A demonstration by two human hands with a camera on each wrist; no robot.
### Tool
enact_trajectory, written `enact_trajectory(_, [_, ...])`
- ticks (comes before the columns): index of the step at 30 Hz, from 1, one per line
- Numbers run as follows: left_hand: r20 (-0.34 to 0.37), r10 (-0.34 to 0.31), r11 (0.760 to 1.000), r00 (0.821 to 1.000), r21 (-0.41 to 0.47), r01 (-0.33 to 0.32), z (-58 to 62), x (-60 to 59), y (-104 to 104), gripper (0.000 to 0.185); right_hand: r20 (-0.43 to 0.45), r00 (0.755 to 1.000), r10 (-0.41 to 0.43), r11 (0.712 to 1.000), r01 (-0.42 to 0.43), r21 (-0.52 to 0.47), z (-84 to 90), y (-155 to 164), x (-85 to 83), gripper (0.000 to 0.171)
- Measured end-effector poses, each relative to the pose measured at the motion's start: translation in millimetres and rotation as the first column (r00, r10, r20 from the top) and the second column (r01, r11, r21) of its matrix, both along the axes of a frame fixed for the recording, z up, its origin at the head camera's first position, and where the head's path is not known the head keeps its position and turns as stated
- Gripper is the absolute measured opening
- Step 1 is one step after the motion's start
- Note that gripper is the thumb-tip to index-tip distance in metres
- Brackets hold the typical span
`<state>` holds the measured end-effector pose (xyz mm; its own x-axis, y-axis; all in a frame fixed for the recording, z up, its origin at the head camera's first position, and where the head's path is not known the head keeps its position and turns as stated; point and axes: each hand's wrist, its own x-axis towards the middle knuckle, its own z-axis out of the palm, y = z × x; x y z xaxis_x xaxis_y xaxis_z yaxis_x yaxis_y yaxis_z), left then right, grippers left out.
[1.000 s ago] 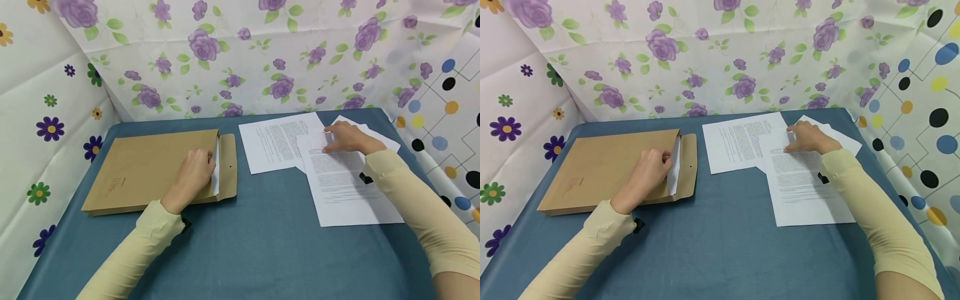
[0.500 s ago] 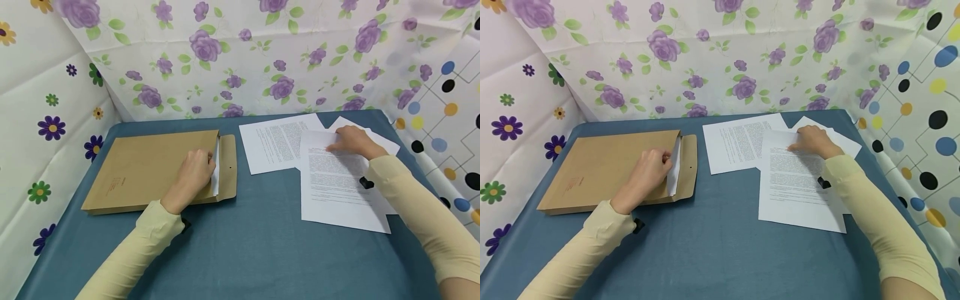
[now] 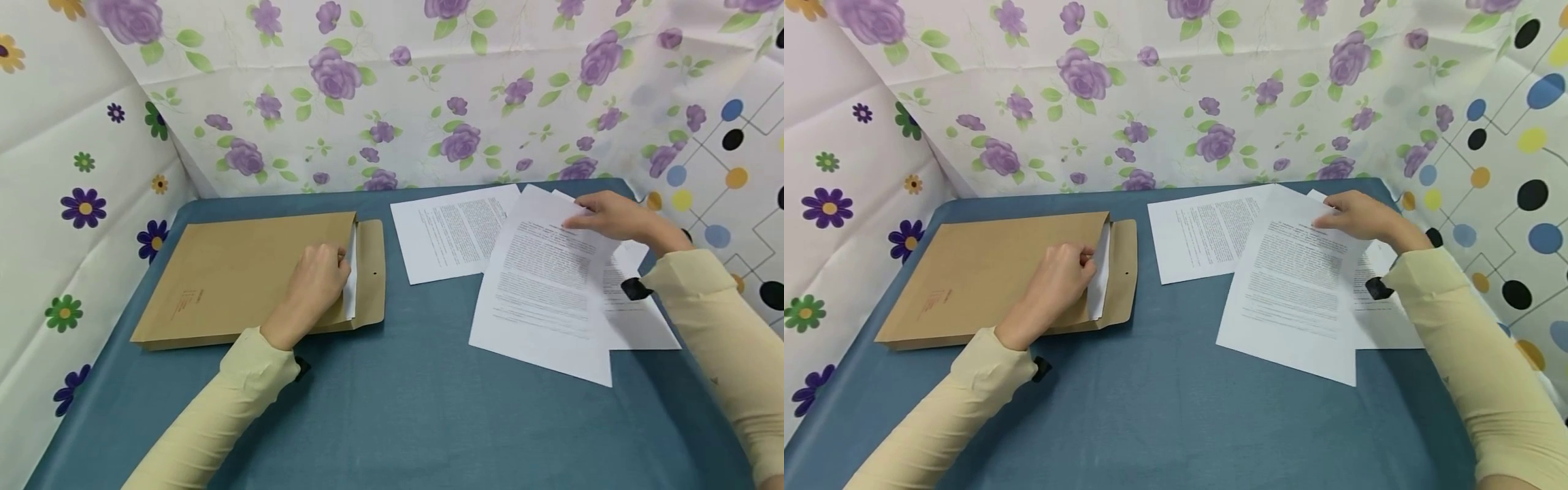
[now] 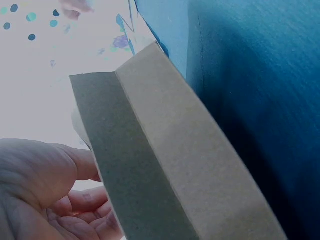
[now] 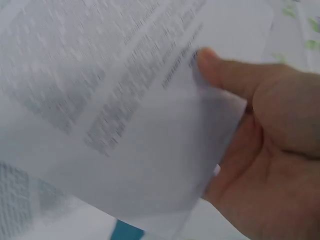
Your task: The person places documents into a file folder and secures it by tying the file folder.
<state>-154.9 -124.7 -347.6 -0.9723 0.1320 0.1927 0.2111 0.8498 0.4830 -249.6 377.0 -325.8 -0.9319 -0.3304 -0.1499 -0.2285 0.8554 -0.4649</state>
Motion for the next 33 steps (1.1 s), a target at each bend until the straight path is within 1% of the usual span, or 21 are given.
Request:
enact_trajectory(4, [-0.002,-0.002,1.0,1.0,0.0,0.002,0.4,0.2,0,0.022,0.089,0.995,0.045,0.996,-0.037,-0.086,18.0,7,12.3,0.027])
enact_trajectory(6, [0.001,-0.001,1.0,1.0,-0.001,0.001,0.6,0.4,0,0.022,0.137,0.988,0.068,0.989,-0.049,-0.141,26.6,10,17.5,0.027])
enact_trajectory(10, [-0.002,-0.002,1.0,1.0,-0.007,0.002,0.8,0.7,-1,0.022,0.184,0.978,0.099,0.976,-0.059,-0.211,41.9,18,26.1,0.028])
enact_trajectory(15, [-0.008,-0.002,1.0,1.0,-0.016,0.002,1.1,1.1,-1,0.022,0.173,0.979,0.107,0.964,-0.06,-0.258,53.1,29,32.2,0.032])
enact_trajectory(19, [-0.008,-0.001,1.0,1.0,-0.024,0.001,1.4,0.9,0,0.022,0.14,0.986,0.094,0.956,-0.05,-0.288,54.2,35,33.1,0.032])
enact_trajectory(21, [-0.008,-0.001,1.0,1.0,-0.025,0.001,1.5,0.7,0,0.022,0.126,0.989,0.081,0.945,-0.036,-0.325,53.2,38,32.5,0.03])
enact_trajectory(23, [-0.01,-0.002,1.0,1.0,-0.024,0.002,1.6,0.4,0,0.022,0.124,0.989,0.085,0.917,-0.029,-0.398,52.4,40,31.6,0.027])
enact_trajectory(25, [-0.012,-0.004,1.0,1.0,-0.022,0.004,1.7,0.3,0,0.021,0.136,0.987,0.085,0.875,-0.009,-0.483,51.9,43,30.4,0.027])
enact_trajectory(27, [-0.012,-0.004,1.0,1.0,-0.022,0.004,1.7,0.2,0,0.021,0.146,0.986,0.081,0.828,0.015,-0.561,52.0,44,29.5,0.033])
enact_trajectory(28, [-0.012,-0.004,1.0,1.0,-0.022,0.004,1.8,0.0,0,0.021,0.142,0.988,0.066,0.81,0.03,-0.586,52.3,45,28.9,0.035])
enact_trajectory(30, [-0.011,-0.002,1.0,1.0,-0.02,0.002,1.6,-0.2,0,0.021,0.138,0.99,0.008,0.777,0.081,-0.624,53.7,45,28.3,0.035])
enact_trajectory(31, [-0.011,-0.002,1.0,1.0,-0.02,0.002,1.8,-0.3,0,0.021,0.144,0.989,-0.024,0.754,0.112,-0.647,54.6,44,28.2,0.034])
enact_trajectory(33, [-0.014,0.0,1.0,1.0,-0.02,0.0,2.0,-0.6,0,0.021,0.159,0.983,-0.088,0.696,0.175,-0.697,56.7,42,28.6,0.029])
